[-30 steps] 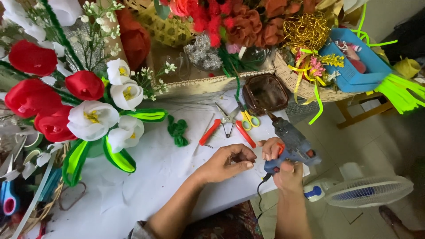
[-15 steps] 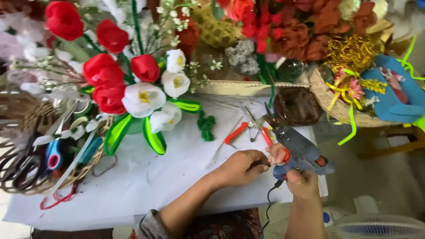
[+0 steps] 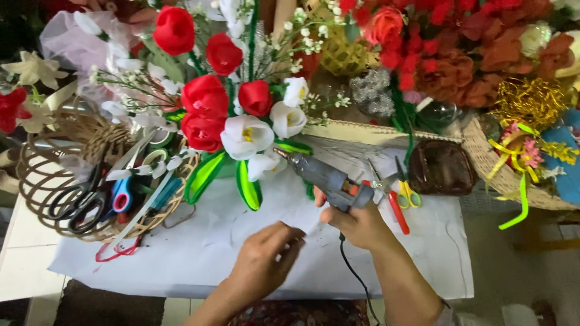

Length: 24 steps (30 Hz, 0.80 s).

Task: The person inserts a glue stick into a hot glue gun and applies glue to the center of a white artificial flower. They then place the flower into a floral arrangement containing red roses and green leaves, adjusting the stems and leaves with their hands.

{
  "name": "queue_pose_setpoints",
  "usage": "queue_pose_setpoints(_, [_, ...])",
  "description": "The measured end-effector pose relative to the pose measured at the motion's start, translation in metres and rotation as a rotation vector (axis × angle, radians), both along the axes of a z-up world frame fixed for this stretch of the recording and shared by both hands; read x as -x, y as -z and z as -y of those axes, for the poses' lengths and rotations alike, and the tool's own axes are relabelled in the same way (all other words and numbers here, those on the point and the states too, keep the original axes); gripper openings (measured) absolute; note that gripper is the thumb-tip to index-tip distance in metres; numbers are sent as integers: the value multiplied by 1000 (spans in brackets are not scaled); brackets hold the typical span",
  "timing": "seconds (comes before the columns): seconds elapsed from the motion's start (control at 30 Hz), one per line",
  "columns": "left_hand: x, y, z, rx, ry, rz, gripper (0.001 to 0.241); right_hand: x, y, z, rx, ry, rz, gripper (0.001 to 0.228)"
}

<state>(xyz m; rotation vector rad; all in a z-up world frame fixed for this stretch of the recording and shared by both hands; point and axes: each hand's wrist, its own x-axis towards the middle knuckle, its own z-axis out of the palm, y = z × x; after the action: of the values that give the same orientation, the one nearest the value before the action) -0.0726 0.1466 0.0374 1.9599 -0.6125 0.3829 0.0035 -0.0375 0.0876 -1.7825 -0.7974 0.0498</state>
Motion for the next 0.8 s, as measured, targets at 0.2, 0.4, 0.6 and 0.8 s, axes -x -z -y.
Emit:
queue_pose_setpoints(0.2, [-14, -4, -27, 13, -420, 240, 18, -14, 2, -20, 54, 18, -91, 41])
queue_pose_setpoints(0.4, [-37, -7, -37, -13, -563, 321, 24, -24, 5, -23, 168, 87, -147, 42])
queue_pose_setpoints(0.6, [-54, -9, -36, 63, -625, 389, 35, -42, 9, -25, 63, 42, 131, 33])
queue_pose_setpoints(0.8, [-60, -9, -37, 51, -634, 387, 35, -43, 11, -22, 93, 82, 76, 32])
